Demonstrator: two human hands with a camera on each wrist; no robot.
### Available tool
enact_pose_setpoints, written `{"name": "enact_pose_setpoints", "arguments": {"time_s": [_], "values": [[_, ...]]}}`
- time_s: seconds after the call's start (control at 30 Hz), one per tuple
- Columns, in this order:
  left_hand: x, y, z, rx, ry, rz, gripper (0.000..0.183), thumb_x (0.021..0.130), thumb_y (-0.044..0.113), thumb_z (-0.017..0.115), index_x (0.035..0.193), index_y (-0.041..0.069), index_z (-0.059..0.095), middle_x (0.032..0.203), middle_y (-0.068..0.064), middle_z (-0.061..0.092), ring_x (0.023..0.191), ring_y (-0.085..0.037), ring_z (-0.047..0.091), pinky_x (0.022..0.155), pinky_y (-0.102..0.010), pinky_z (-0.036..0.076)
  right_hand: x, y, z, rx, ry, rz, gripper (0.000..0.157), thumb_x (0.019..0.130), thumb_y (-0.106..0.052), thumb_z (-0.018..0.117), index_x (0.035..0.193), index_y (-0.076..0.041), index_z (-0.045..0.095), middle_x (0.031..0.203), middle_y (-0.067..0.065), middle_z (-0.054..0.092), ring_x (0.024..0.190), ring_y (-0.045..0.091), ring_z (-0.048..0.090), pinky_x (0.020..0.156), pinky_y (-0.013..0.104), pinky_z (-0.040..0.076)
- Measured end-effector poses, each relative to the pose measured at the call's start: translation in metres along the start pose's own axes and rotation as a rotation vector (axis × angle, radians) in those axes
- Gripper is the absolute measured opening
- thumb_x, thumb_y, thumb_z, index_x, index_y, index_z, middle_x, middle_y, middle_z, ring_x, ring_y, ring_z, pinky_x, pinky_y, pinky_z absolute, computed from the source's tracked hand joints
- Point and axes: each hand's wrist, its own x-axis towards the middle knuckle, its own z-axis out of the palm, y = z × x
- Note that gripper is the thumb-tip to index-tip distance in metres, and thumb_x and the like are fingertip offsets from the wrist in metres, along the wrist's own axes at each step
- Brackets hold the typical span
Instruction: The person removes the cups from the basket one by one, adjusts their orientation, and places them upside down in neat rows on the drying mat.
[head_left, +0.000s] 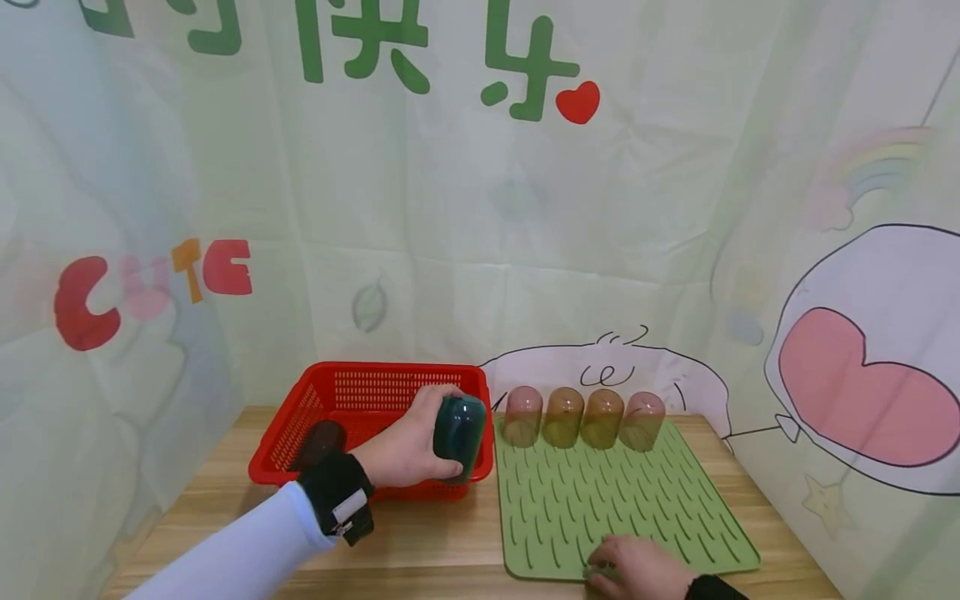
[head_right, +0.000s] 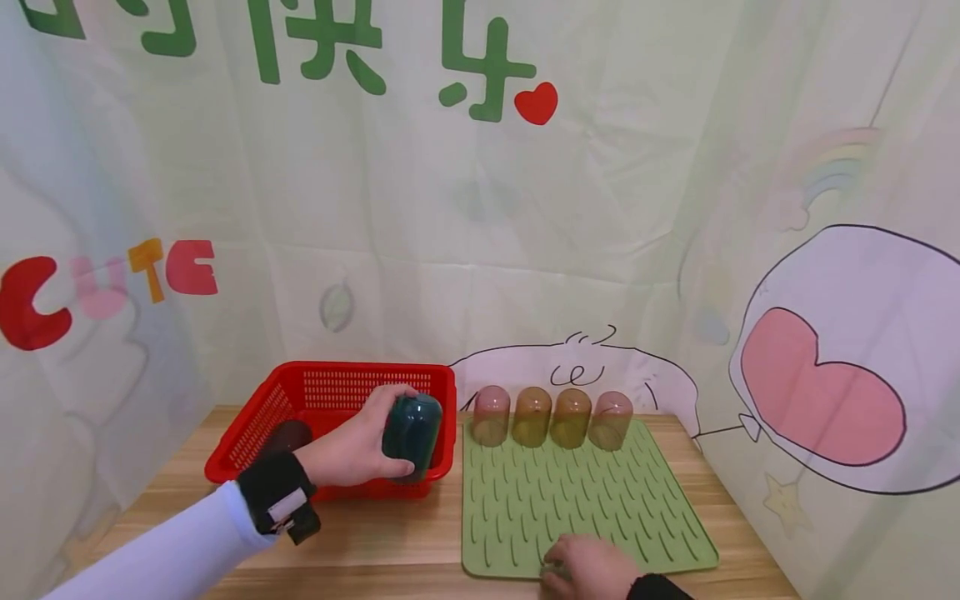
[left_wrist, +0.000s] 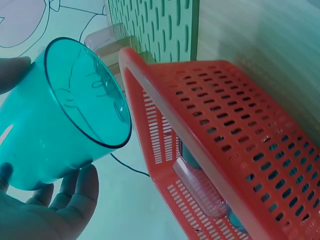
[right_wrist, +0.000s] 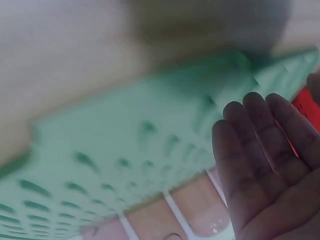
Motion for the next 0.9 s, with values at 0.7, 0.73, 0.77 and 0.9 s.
{"name": "enact_pose_setpoints", "arguments": {"time_s": [0.7, 0.73, 0.77, 0.9], "values": [[-0.008, 0.006, 0.017, 0.019, -0.082, 0.103, 0.096, 0.075, 0.025, 0.090, 0.147, 0.020, 0.028, 0.143, -0.009, 0.037, 0.121, -0.027, 0.052, 0.093, -0.047, 0.060, 0.109, -0.093, -0.043, 0.865, 0.247, 0.122, 0.074, 0.099, -0.040, 0.067, 0.158, -0.014, 0.030, 0.152, 0.021, 0.045, 0.132, 0.038, 0.057, 0.099, 0.046, 0.056], [-0.009, 0.007, 0.018, 0.011, -0.088, 0.104, 0.096, 0.075, 0.025, 0.090, 0.147, 0.020, 0.027, 0.143, -0.008, 0.036, 0.121, -0.027, 0.053, 0.093, -0.047, 0.060, 0.111, -0.095, -0.044, 0.874, 0.242, 0.123, 0.075, 0.098, -0.040, 0.067, 0.158, -0.015, 0.030, 0.153, 0.021, 0.044, 0.133, 0.039, 0.057, 0.099, 0.047, 0.056], [-0.010, 0.007, 0.018, 0.005, -0.094, 0.108, 0.096, 0.075, 0.026, 0.090, 0.147, 0.021, 0.027, 0.143, -0.008, 0.036, 0.120, -0.027, 0.054, 0.093, -0.046, 0.060, 0.113, -0.097, -0.045, 0.880, 0.238, 0.128, 0.076, 0.097, -0.041, 0.069, 0.158, -0.017, 0.030, 0.154, 0.021, 0.044, 0.133, 0.038, 0.057, 0.099, 0.047, 0.057], [-0.011, 0.010, 0.021, -0.011, -0.112, 0.123, 0.096, 0.075, 0.027, 0.090, 0.147, 0.021, 0.027, 0.143, -0.008, 0.036, 0.120, -0.027, 0.054, 0.092, -0.045, 0.060, 0.116, -0.104, -0.048, 0.884, 0.236, 0.139, 0.078, 0.095, -0.043, 0.071, 0.158, -0.020, 0.031, 0.155, 0.022, 0.043, 0.131, 0.040, 0.058, 0.095, 0.047, 0.059]]}}
